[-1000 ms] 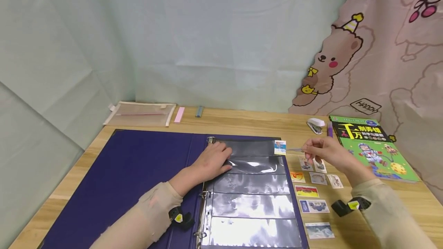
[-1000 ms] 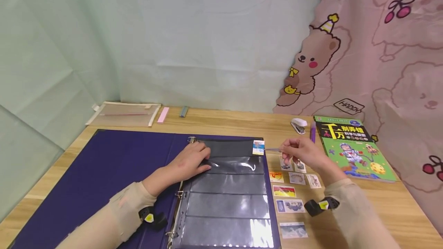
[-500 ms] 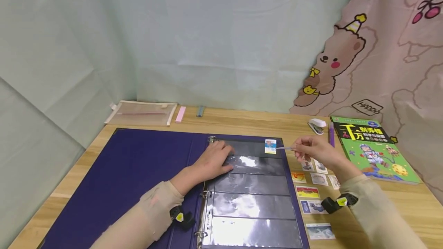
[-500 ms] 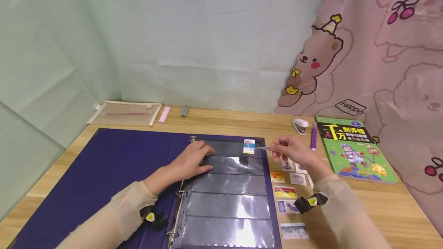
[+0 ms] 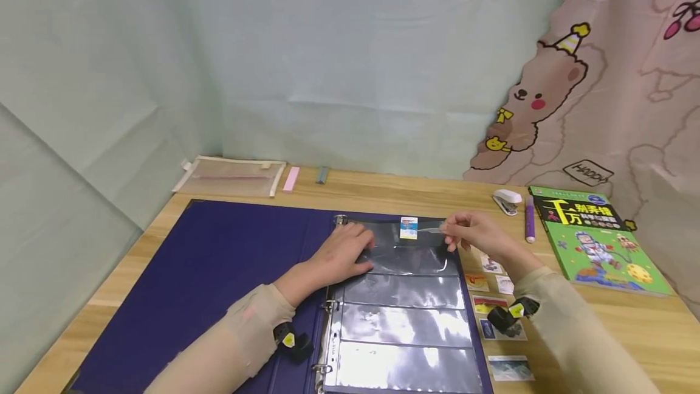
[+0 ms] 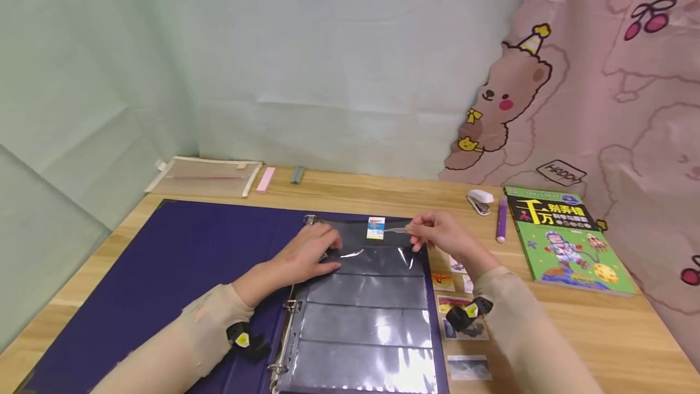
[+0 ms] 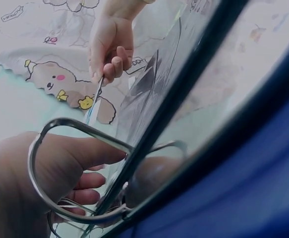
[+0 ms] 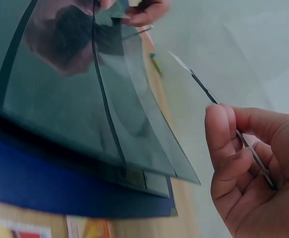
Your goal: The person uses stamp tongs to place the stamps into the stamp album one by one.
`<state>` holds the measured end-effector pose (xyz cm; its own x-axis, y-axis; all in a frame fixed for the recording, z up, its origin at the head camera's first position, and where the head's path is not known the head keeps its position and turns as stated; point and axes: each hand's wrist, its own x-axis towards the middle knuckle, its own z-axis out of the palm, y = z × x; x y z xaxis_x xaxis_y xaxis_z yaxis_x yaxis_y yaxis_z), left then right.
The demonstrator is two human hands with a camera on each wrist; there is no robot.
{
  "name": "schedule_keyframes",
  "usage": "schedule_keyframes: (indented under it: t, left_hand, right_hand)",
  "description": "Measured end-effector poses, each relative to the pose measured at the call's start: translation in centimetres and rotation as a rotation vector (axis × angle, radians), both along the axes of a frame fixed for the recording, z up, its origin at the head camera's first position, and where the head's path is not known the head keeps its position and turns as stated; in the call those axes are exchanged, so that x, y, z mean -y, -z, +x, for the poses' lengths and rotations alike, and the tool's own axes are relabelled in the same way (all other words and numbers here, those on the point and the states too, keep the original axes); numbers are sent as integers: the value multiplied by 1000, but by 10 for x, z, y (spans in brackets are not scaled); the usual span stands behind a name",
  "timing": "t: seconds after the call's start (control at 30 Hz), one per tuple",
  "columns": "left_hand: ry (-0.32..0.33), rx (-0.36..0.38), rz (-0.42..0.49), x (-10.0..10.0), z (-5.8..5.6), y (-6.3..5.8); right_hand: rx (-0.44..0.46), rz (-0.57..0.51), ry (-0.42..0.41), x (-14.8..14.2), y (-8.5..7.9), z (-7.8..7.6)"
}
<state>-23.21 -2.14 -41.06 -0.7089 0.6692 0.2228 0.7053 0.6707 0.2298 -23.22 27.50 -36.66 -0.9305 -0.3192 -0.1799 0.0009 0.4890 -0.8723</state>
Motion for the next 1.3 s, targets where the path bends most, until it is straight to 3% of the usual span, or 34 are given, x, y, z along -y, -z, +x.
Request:
schedule_keyframes:
  t: [0.47,0.77,1.0,1.3]
  left_hand:
    - [26,-56,46,0,0,-1]
    - [0,-57,99,-1,-1,1]
    - [-6,-70,111,-2,-3,2]
    - [-1,-76,117,-1,-1,1]
  right_hand:
    - [36,11,-37,32,10,-16]
    - [46,4,-75,40,15,-18]
    - [-15,79,-154,46,13,-20]
    - [-17,92,-220,49,13,-21]
